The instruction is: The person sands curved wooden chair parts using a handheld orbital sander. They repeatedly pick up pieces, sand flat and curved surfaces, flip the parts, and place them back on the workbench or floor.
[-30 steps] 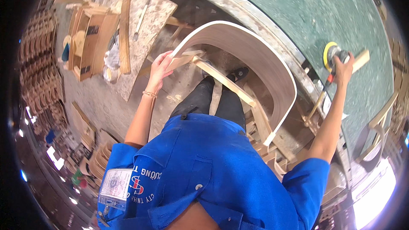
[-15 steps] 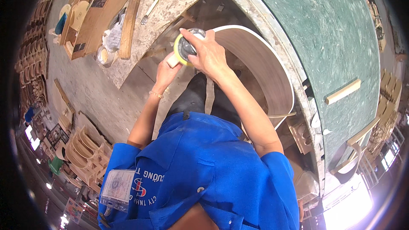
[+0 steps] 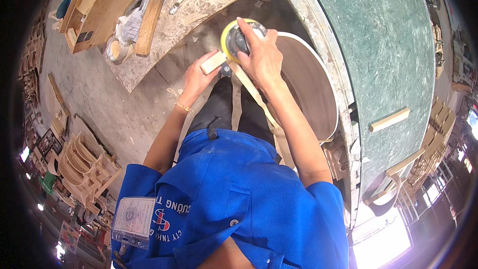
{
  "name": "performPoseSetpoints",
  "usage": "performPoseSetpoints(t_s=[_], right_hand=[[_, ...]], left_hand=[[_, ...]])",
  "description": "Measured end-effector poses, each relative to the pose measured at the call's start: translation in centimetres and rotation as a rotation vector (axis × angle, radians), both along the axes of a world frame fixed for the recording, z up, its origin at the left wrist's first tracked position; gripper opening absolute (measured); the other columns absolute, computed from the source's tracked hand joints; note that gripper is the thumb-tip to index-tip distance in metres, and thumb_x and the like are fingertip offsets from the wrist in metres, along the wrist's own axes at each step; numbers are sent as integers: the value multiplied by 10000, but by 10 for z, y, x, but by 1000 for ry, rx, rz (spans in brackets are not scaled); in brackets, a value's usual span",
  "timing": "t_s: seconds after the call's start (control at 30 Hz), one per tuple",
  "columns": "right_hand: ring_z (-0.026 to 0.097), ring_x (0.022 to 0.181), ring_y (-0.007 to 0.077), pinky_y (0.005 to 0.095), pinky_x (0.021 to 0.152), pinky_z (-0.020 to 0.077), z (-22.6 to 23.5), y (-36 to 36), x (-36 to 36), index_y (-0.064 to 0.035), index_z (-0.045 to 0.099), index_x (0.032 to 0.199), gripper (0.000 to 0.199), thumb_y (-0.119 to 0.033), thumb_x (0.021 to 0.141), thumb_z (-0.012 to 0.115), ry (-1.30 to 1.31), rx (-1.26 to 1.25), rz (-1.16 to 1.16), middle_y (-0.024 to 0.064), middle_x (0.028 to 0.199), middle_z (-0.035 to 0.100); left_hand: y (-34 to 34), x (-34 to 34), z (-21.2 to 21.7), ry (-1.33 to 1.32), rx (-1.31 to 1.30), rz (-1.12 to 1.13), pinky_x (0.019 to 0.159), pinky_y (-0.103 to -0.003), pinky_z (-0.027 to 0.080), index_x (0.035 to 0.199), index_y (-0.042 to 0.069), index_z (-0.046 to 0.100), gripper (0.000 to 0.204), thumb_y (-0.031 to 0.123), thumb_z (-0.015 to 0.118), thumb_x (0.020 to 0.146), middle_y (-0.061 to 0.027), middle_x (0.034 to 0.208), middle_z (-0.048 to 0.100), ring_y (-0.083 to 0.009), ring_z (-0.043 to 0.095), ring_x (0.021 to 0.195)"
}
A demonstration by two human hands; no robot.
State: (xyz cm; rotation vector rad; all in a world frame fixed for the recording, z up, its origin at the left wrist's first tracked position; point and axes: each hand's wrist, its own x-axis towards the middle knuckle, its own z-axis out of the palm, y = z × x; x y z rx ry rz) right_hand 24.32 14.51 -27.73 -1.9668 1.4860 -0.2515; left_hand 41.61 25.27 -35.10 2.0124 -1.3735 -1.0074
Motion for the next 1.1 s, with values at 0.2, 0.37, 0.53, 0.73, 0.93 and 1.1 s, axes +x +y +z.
performPoseSetpoints(t_s=[0.2, 0.37, 0.53, 0.73, 0.93, 1.1], right_hand=[[618, 849, 400, 447, 727, 538, -1, 4, -3, -390, 416, 1359, 798, -148, 672, 744, -6, -34, -7, 225, 1076, 443], [615, 863, 401, 447, 715, 540, 5, 10, -5, -405, 411, 1355, 796, -143, 681, 743, 27, -40, 76, 219, 1064, 445], [615, 864, 399, 446, 710, 541, 1, 4, -2, -403, 411, 1355, 810, -132, 672, 753, 28, -21, 4, 217, 1062, 447], [587, 956, 386, 433, 773, 520, 3, 6, -1, -377, 445, 1347, 746, -151, 699, 736, 6, 22, 2, 207, 1087, 461], [615, 862, 400, 446, 717, 540, 2, 6, -3, -384, 429, 1344, 777, -128, 680, 742, 15, -59, 47, 223, 1074, 451], [614, 866, 397, 446, 722, 540, 2, 6, -2, -384, 431, 1341, 783, -127, 673, 747, 40, -26, 8, 227, 1095, 439]], left_hand=[[-3, 0, 1, -12, 23, 2, 852, -356, 487, 1222, 175, 609, 473, 232, 730, 768, -107, 1075, 661, -261, 631, 982], [-1, 0, 0, -4, 2, 17, 847, -349, 490, 1219, 175, 611, 472, 235, 731, 766, -107, 1061, 665, -257, 632, 982], [-4, -1, 2, 9, 43, 7, 854, -352, 486, 1223, 181, 609, 471, 243, 727, 772, -106, 1061, 666, -252, 628, 990], [-1, 0, -4, -41, 40, 9, 850, -346, 485, 1228, 193, 604, 465, 262, 714, 782, -73, 1058, 674, -255, 623, 982], [-1, 1, -12, -45, -1, -11, 985, -406, 410, 1227, 185, 598, 452, 279, 701, 797, -36, 1117, 665, -227, 617, 1040], [0, 0, -9, -35, 34, -29, 1038, -435, 357, 1238, 178, 585, 459, 283, 695, 805, -41, 1123, 665, -220, 620, 1048]])
